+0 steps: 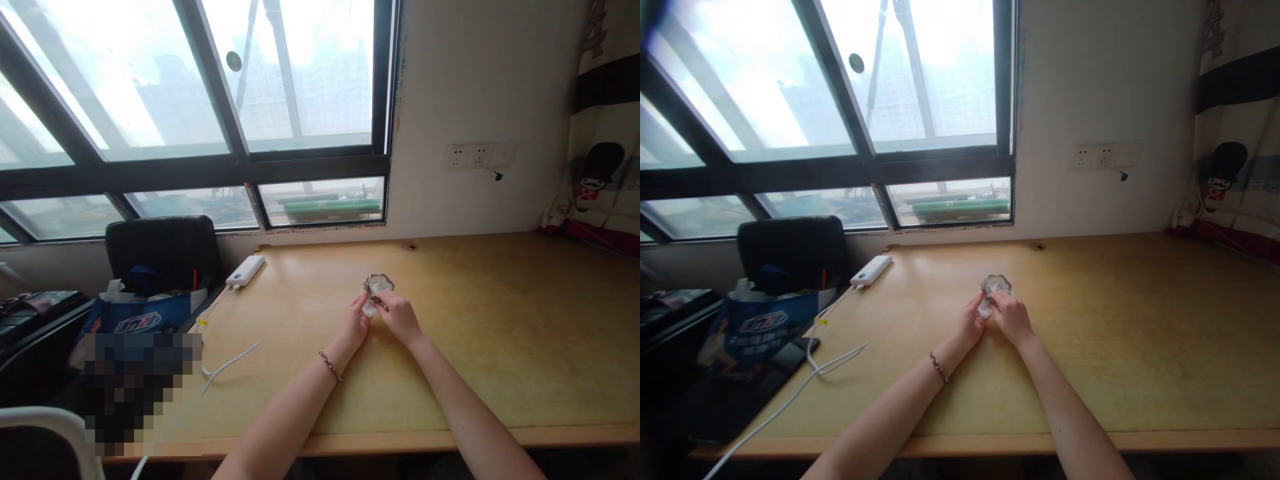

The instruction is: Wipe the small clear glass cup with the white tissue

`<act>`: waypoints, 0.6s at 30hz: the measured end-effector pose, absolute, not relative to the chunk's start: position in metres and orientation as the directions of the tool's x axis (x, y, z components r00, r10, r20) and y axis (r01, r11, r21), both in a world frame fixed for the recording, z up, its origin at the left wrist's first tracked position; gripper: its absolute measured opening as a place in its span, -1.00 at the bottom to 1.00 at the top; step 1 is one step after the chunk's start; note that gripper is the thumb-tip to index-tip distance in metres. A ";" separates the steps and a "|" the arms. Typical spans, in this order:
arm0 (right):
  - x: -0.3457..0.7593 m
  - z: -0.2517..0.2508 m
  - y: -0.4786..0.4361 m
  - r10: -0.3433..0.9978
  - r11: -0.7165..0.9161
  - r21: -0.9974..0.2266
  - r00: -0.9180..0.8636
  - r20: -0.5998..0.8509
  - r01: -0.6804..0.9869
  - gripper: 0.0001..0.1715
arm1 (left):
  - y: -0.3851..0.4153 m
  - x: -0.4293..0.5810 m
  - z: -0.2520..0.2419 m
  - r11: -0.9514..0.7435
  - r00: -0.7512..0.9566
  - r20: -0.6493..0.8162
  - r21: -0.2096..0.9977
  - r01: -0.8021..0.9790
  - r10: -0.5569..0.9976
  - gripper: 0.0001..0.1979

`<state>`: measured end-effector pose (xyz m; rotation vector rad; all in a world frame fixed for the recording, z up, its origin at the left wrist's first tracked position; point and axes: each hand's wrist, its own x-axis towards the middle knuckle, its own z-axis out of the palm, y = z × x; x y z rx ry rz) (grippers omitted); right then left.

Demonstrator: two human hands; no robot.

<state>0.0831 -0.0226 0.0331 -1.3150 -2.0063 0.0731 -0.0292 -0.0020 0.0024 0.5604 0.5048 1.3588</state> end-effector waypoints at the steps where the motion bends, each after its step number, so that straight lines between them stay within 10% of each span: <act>1: 0.083 0.033 -0.023 0.813 0.483 -0.417 -0.218 0.540 0.770 -0.81 | -0.001 -0.029 0.001 0.118 0.131 -0.031 0.664 -0.738 0.991 -0.83; 18: 0.085 0.033 -0.024 0.830 0.409 -0.397 -0.154 0.535 0.822 -0.75 | 0.002 -0.029 -0.002 0.108 0.099 -0.057 0.748 -0.654 0.993 -0.76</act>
